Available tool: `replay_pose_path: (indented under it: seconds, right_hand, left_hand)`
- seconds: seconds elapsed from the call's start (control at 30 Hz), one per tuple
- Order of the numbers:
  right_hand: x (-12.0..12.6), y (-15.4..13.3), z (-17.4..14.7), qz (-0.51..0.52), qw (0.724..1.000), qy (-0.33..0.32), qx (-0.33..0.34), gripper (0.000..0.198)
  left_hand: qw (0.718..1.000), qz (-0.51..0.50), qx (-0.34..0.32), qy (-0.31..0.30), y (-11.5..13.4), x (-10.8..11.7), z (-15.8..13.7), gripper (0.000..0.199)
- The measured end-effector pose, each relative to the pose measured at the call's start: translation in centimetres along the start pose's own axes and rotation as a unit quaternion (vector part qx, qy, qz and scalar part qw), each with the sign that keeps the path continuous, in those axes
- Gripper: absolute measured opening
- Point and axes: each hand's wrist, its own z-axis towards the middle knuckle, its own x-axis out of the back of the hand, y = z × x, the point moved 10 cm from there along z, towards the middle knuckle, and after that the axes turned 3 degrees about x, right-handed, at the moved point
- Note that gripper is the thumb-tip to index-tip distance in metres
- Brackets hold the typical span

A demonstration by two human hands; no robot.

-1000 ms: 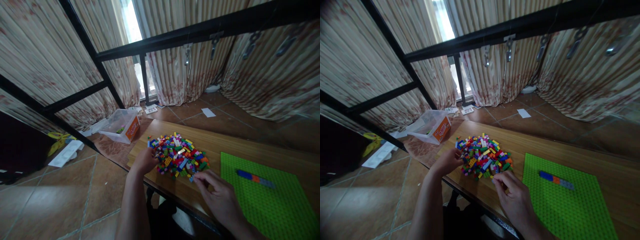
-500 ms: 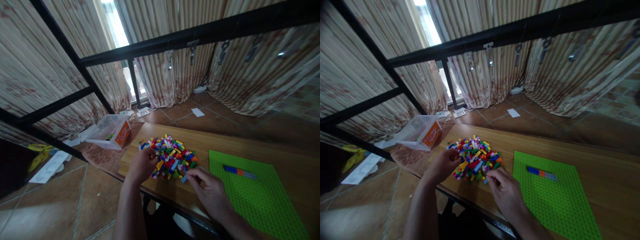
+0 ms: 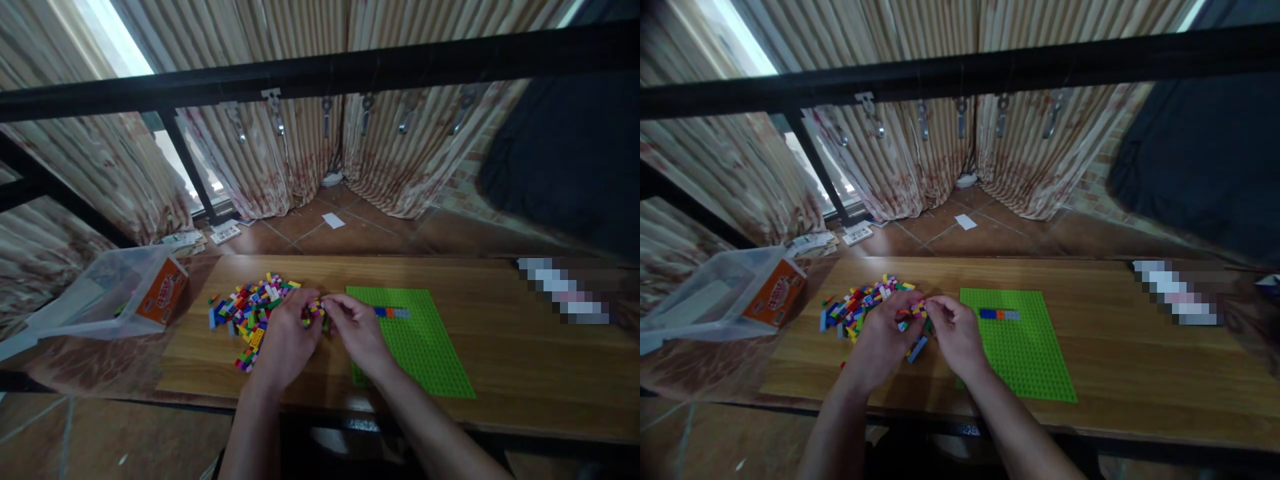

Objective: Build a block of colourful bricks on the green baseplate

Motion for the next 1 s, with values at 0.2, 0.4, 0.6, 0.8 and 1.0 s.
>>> replay_pose_path:
  seconds: [0.2, 0.4, 0.6, 0.8, 1.0]
  right_hand:
    - [0.2, 0.6, 0.4, 0.052, 0.999, 0.003, -0.011, 0.028]
    - [0.8, 1.6, 0.3, 0.089, 0.995, 0.044, -0.028, 0.029]
    - [1.6, 2.5, 0.4, 0.146, 0.984, 0.081, -0.056, 0.029]
    - [1.0, 3.5, 0.3, 0.193, 0.972, 0.076, -0.106, 0.034]
    - [1.4, 4.4, 0.1, 0.141, 0.980, 0.081, -0.117, 0.038]
  left_hand:
    - [0.999, -0.010, -0.041, 0.014, 0.9, -0.7, 0.0, 0.024]
    - [0.996, -0.044, -0.060, 0.042, 1.3, -0.8, 0.1, 0.025]
    - [0.994, -0.089, -0.015, 0.055, 0.1, -1.0, 0.7, 0.017]
    - [0.991, -0.116, 0.056, 0.025, -2.3, -1.8, 1.2, 0.017]
    - [0.980, -0.163, 0.114, 0.026, -4.4, -0.8, 1.0, 0.022]
